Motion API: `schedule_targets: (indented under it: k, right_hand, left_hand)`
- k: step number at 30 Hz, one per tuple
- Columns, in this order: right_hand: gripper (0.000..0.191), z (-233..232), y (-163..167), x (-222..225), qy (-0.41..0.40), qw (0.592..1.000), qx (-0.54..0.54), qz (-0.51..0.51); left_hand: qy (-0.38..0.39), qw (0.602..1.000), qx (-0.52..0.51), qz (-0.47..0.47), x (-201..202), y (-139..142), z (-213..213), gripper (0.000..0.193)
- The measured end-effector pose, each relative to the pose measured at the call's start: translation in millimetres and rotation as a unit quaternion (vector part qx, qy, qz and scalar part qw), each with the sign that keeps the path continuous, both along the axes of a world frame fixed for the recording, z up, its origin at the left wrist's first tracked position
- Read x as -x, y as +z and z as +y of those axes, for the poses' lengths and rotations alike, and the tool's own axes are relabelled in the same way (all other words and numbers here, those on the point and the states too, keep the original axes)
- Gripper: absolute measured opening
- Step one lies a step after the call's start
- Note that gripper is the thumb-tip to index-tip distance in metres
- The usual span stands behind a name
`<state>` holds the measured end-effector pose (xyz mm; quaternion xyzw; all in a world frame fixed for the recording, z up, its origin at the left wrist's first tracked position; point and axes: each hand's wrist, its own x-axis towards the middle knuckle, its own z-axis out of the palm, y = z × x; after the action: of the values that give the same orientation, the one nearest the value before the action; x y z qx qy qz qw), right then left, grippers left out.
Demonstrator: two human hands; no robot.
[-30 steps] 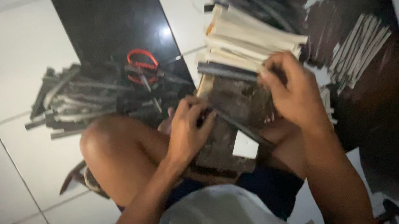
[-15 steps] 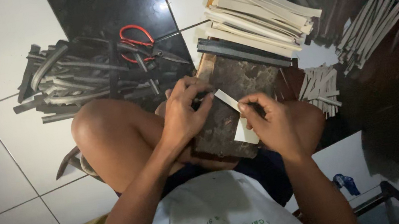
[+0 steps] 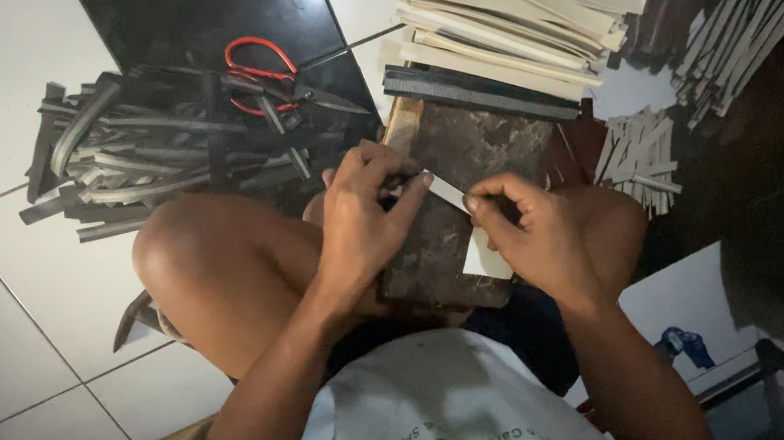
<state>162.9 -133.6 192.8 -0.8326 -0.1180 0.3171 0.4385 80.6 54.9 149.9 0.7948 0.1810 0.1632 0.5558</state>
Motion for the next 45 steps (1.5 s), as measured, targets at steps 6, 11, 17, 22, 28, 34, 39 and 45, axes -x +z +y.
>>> schedule_targets:
  k: [6, 11, 17, 22, 28, 34, 39, 45]
  right_hand:
    - [0.015, 6.9, 5.1, -3.0, -0.008, 0.999, 0.034, -0.015]
    - [0.019, 7.0, 10.0, -5.6, 0.016, 0.992, 0.097, -0.085]
    - [0.017, 6.6, 8.7, -13.6, 0.033, 0.994, 0.061, -0.081]
    - [0.019, 4.5, 7.4, -19.0, 0.035, 0.99, 0.1, -0.096]
    - [0.019, 1.4, 2.7, -18.8, 0.052, 0.99, 0.081, -0.106]
    - [0.023, 5.9, 1.1, -3.5, 0.038, 0.974, 0.119, -0.19]
    - [0.026, 25.6, -1.9, -1.8, 0.054, 0.963, 0.127, -0.232]
    - [0.019, 27.4, 7.0, -1.6, 0.079, 0.966, 0.045, -0.244]
  left_hand:
    - [0.002, 0.997, 0.065, 0.042, -7.5, 3.7, -5.7, 0.019]
    - [-0.044, 0.998, -0.037, -0.011, -10.5, 3.4, -5.1, 0.022]
    - [-0.104, 0.99, -0.092, 0.015, -13.5, -0.3, -6.0, 0.028]
    - [-0.136, 0.967, -0.213, -0.041, -5.7, -1.2, -4.7, 0.047]
    - [-0.195, 0.883, -0.425, -0.053, 8.9, -0.3, -3.4, 0.046]
    - [-0.18, 0.852, -0.486, -0.072, 13.8, 13.9, 7.4, 0.041]
    - [-0.189, 0.845, -0.494, -0.073, 17.4, 27.2, 15.7, 0.042]
    - [-0.196, 0.833, -0.513, -0.063, 12.1, 31.7, 21.3, 0.042]
